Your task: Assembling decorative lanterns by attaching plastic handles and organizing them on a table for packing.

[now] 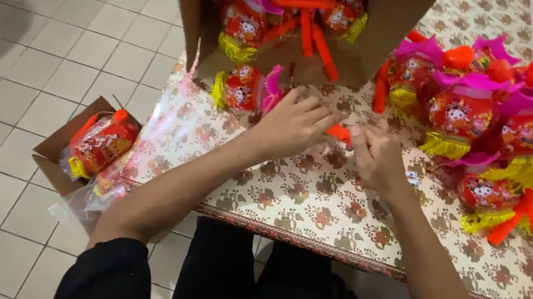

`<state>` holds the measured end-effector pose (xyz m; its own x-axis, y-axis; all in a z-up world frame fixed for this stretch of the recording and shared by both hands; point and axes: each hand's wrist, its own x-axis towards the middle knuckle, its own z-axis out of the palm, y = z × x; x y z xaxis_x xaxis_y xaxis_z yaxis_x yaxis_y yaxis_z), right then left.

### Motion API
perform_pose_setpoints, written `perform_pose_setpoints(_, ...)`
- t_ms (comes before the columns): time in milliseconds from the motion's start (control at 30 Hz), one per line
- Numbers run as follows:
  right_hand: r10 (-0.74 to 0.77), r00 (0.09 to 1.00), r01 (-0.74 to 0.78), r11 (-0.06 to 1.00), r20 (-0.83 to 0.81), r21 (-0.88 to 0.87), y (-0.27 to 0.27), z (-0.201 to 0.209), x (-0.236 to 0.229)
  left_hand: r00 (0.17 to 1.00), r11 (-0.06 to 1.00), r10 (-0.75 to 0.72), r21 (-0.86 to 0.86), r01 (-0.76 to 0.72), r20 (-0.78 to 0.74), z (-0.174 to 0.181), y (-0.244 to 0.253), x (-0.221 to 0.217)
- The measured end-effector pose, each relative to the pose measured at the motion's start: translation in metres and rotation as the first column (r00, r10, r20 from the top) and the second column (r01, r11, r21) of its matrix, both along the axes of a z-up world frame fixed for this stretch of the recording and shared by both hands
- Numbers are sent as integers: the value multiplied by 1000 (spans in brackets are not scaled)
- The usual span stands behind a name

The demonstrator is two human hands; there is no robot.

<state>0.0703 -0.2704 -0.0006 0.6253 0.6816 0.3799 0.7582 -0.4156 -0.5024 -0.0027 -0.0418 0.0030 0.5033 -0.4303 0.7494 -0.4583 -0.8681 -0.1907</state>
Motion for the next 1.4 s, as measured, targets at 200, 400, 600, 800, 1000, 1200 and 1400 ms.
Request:
perform_pose_setpoints(200,25,998,-26,1000,51,4,4,-15,4,1000,996,-22,85,22,1,-13,11,6)
perform_pose_setpoints(400,81,992,-88,994,95,68,6,-3,2,997,997,-31,63,35,-67,-22,12,8)
perform_pose_setpoints(600,50,958,-64,997,282,43,7,-9,7,983,1000,-19,7,20,-184,-20,13,6)
perform_pose_setpoints(800,-23,987,11,997,161,77,6,-8,7,971,994,-17,-109,-10,-237,8,10,-7)
perform_pose_setpoints(1000,-77,961,37,988,266,150,6,-18,18,982,992,9,-123,-32,-186,-22,18,10)
perform_pose_setpoints(1200,-18,979,-39,961,205,273,8,-12,17,976,993,51,-91,-72,-210,-26,16,12)
perform_pose_setpoints(1400,7,985,-49,969,171,243,7,-20,21,979,993,41,-98,-62,-202,-23,14,9)
